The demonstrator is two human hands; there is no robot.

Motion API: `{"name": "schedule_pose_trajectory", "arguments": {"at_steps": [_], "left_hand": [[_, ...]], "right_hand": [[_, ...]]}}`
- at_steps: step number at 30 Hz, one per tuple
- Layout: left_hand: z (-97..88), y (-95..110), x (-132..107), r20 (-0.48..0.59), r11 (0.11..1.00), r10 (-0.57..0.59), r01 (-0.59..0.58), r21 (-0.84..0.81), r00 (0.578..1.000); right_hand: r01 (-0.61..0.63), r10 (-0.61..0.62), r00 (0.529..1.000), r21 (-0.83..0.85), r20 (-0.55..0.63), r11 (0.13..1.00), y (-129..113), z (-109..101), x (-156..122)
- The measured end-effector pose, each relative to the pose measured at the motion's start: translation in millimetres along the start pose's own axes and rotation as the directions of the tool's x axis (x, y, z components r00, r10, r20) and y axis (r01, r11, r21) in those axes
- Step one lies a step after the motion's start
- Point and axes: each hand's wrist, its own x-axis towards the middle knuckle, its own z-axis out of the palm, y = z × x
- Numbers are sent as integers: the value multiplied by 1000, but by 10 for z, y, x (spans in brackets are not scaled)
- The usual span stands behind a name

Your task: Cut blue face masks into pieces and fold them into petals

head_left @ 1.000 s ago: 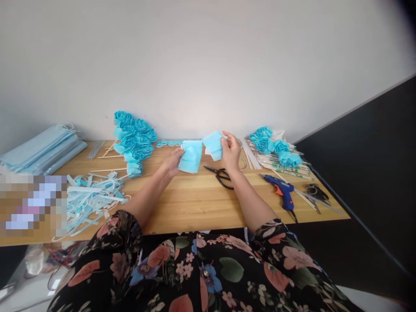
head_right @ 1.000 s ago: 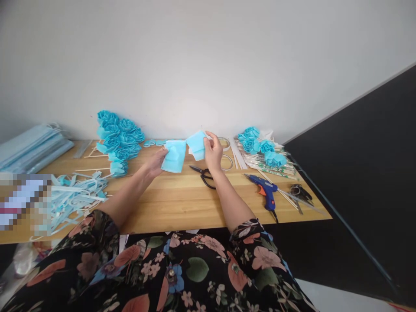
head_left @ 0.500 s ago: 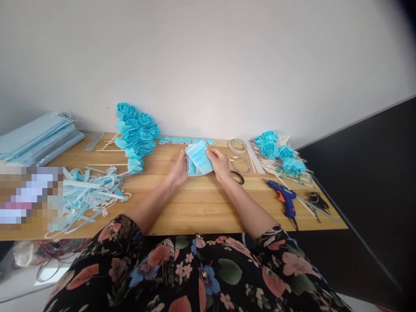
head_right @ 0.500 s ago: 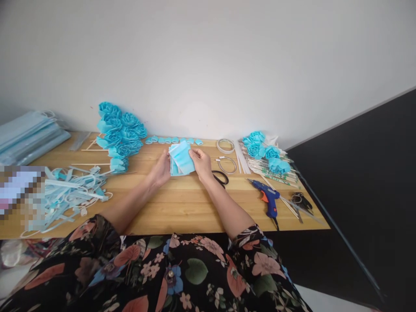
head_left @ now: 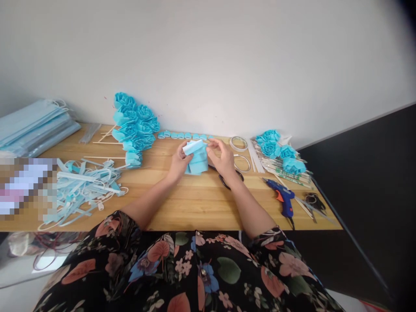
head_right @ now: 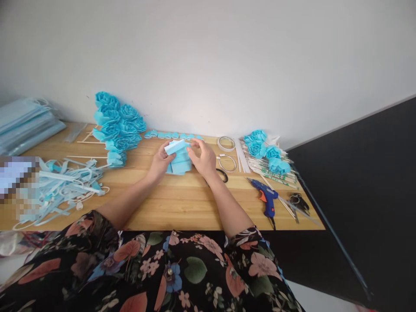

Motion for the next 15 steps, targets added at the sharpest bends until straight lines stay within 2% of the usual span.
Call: {"name": "schedule_pose_trajectory", "arguments": {"at_steps": [2, 5, 8, 11, 15], "left_hand": [[16, -4, -19, 48, 998, 7, -10, 61, 999], [54, -5, -68, 116, 984, 34, -54, 168, 993], [78, 5, -114, 169, 946, 55, -106, 308, 984], [82, 19, -145, 202, 899, 40, -124, 420, 979], [85, 32, -172, 225, 894, 37, -133, 427, 974]], "right_hand": [[217, -216, 976, -80, 19, 973, -28, -81, 27], [387, -369, 917, -120, 149, 914, -60, -123, 46], [442, -392, 876, -144, 281, 885, -56, -103, 48], [430, -360, 871, -163, 335, 888, -31, -87, 54], [429, -346, 860, -164, 375, 888, -7, -94, 72]]}}
